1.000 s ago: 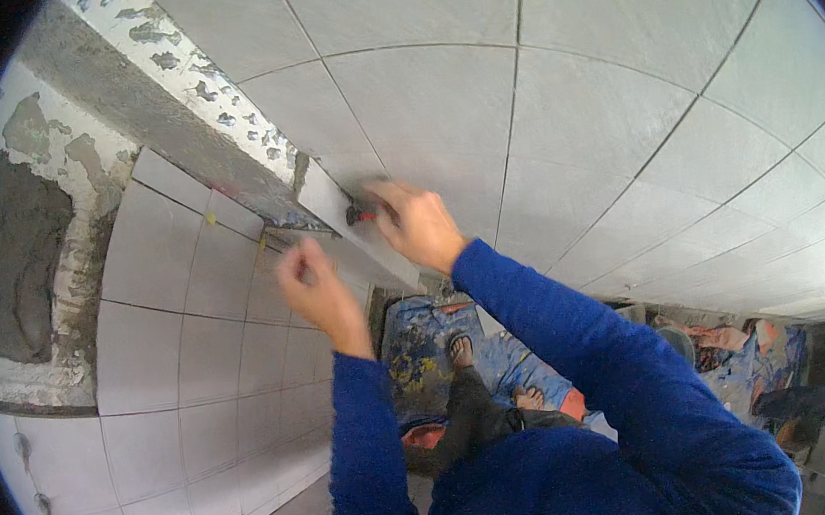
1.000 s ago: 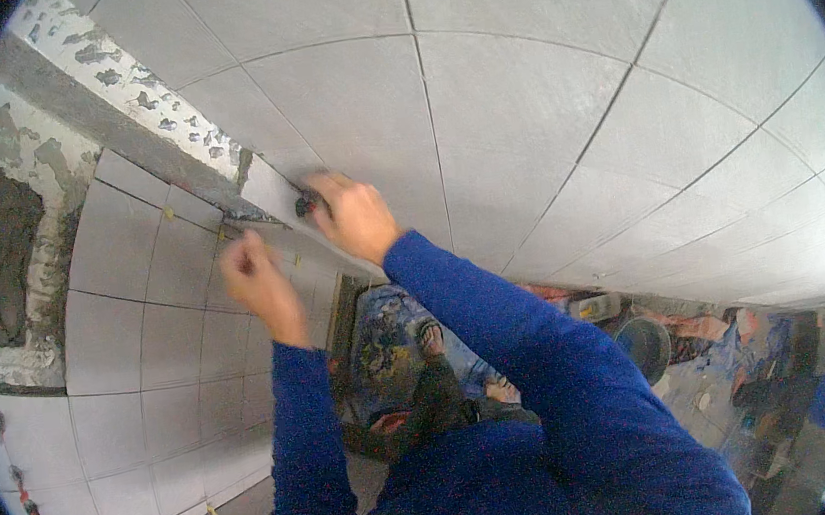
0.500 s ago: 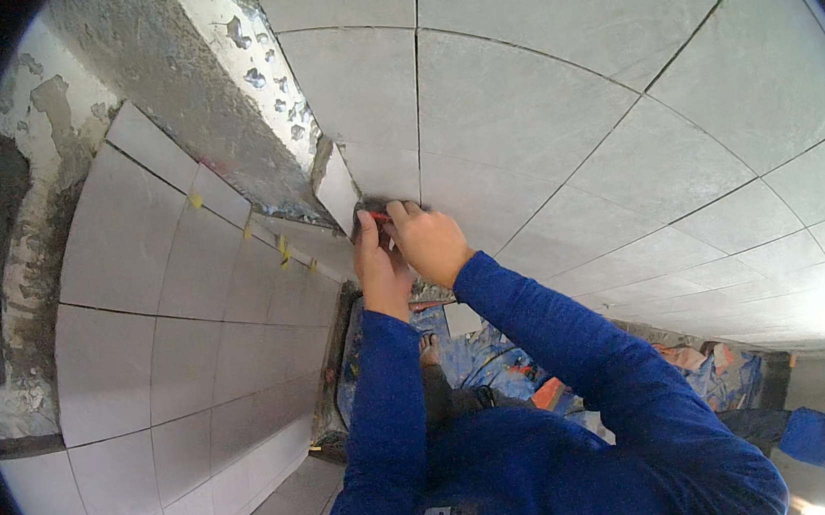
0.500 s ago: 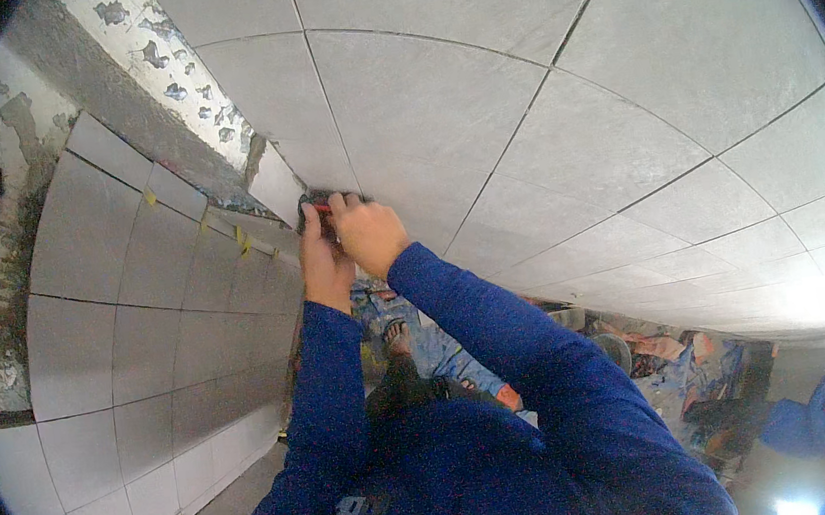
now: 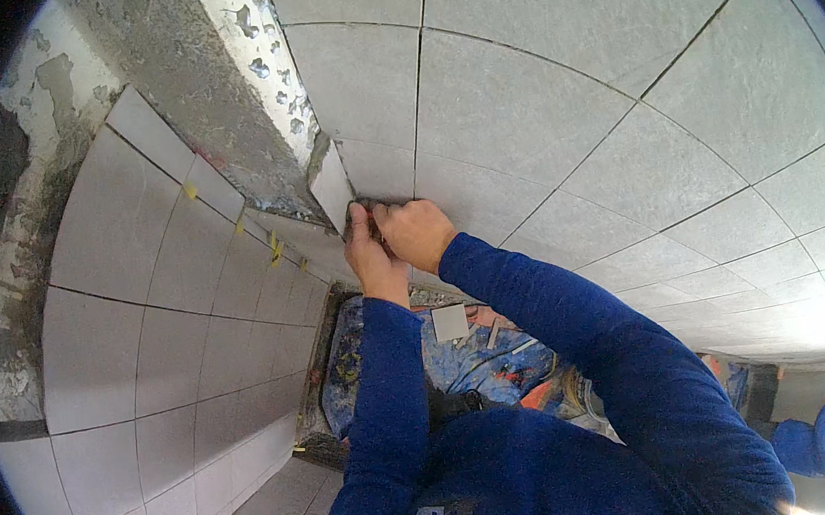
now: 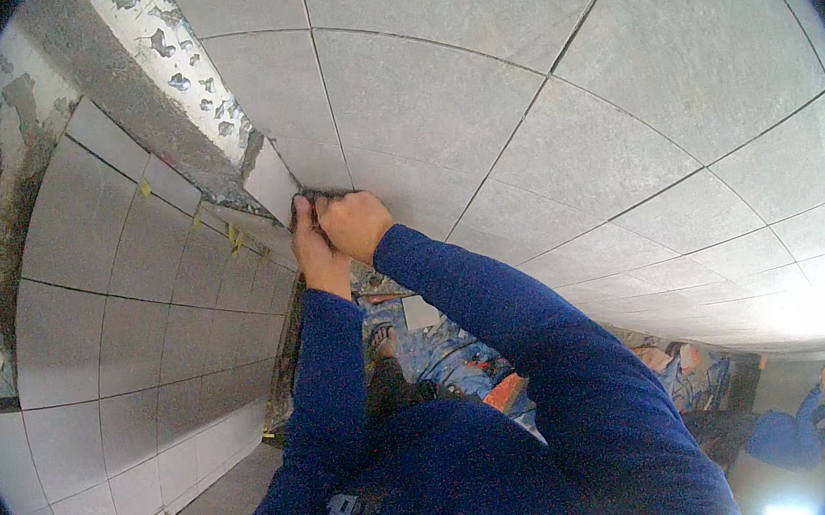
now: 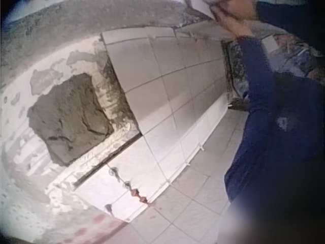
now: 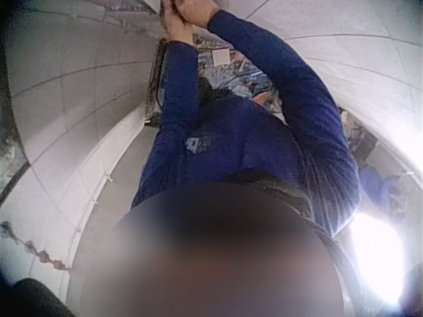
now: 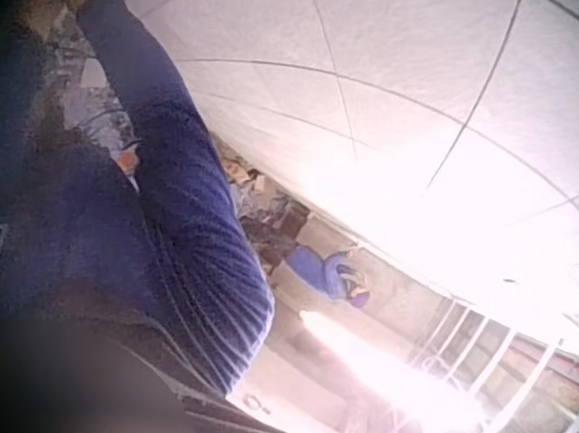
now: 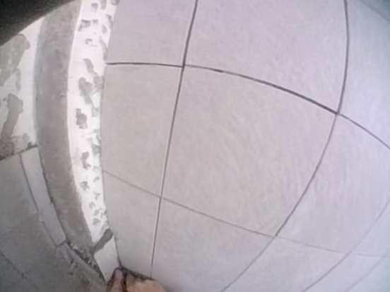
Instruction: The person applies cement to a wall, places a tile, and uses a rubber mallet to tap it into position. They measure the tile with a tape measure, apply more cement, and use a utility knife to trim excess material. The person continues to adjust and secure the tile.
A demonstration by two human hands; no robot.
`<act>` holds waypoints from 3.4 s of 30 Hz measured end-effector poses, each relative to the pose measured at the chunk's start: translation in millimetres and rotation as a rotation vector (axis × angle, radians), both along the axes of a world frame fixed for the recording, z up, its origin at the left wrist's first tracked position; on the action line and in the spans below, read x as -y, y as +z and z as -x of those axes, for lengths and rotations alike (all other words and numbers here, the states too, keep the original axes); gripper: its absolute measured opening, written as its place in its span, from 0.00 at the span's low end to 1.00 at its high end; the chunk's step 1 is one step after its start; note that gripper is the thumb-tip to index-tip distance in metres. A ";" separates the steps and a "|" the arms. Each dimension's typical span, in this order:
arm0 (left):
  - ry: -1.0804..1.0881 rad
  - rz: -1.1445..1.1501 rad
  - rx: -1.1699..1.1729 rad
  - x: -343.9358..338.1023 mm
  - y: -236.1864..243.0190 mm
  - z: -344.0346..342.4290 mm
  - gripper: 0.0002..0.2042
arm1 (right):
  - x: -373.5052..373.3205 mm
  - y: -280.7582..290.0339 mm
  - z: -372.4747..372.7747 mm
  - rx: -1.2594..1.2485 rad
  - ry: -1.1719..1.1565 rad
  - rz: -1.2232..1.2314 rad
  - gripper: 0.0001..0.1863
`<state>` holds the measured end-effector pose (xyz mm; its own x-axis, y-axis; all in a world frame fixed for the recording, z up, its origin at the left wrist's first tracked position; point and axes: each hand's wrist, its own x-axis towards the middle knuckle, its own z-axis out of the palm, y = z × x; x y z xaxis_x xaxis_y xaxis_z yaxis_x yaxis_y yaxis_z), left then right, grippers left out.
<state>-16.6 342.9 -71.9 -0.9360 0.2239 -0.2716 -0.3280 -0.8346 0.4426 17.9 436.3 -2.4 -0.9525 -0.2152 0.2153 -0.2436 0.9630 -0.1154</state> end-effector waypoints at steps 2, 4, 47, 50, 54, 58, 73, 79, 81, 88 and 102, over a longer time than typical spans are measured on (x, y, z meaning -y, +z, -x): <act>0.066 0.016 0.039 -4.3 6.1 -1.5 0.12 | 0.7 -0.4 0.5 -0.007 -0.001 0.009 0.11; 0.139 0.068 0.068 -9.0 13.0 -2.1 0.11 | 0.9 -0.5 1.0 -0.023 -0.004 0.020 0.11; -0.123 0.681 0.306 1.2 63.8 0.7 0.20 | 9.3 -38.3 15.7 0.863 -0.309 2.414 0.15; -0.059 0.699 0.278 -3.8 66.2 -4.0 0.19 | 10.1 -41.0 17.6 0.814 -0.313 2.414 0.15; 0.044 0.741 0.241 -10.3 63.2 -2.1 0.19 | 17.6 -33.5 17.7 0.727 -0.399 2.447 0.15; 0.055 0.701 0.216 -7.6 59.5 3.5 0.17 | 24.0 -34.6 17.3 0.573 -0.500 2.417 0.14; -0.215 0.940 -0.011 112.7 19.7 -104.8 0.25 | -16.2 -22.2 -66.7 0.274 -0.479 1.423 0.14; -0.135 1.065 0.123 190.2 -7.5 -156.7 0.17 | 0.3 -7.0 -97.2 -0.177 -0.405 0.912 0.16; -0.075 1.031 -0.030 201.7 6.2 -147.2 0.17 | 12.0 9.0 -98.3 -0.215 -0.377 0.874 0.18; -0.240 1.036 -0.314 197.6 44.8 -69.5 0.15 | 43.8 45.5 -54.1 -0.338 -0.293 0.760 0.25; -0.058 1.147 -0.961 181.1 100.7 6.3 0.09 | 86.0 58.3 0.4 -0.429 -0.394 0.759 0.32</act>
<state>-22.8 161.8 28.7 -0.8520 0.3630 0.3772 0.4413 0.1105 0.8905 17.5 350.3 55.8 -0.7343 0.4444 0.5132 -0.0851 0.6897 -0.7191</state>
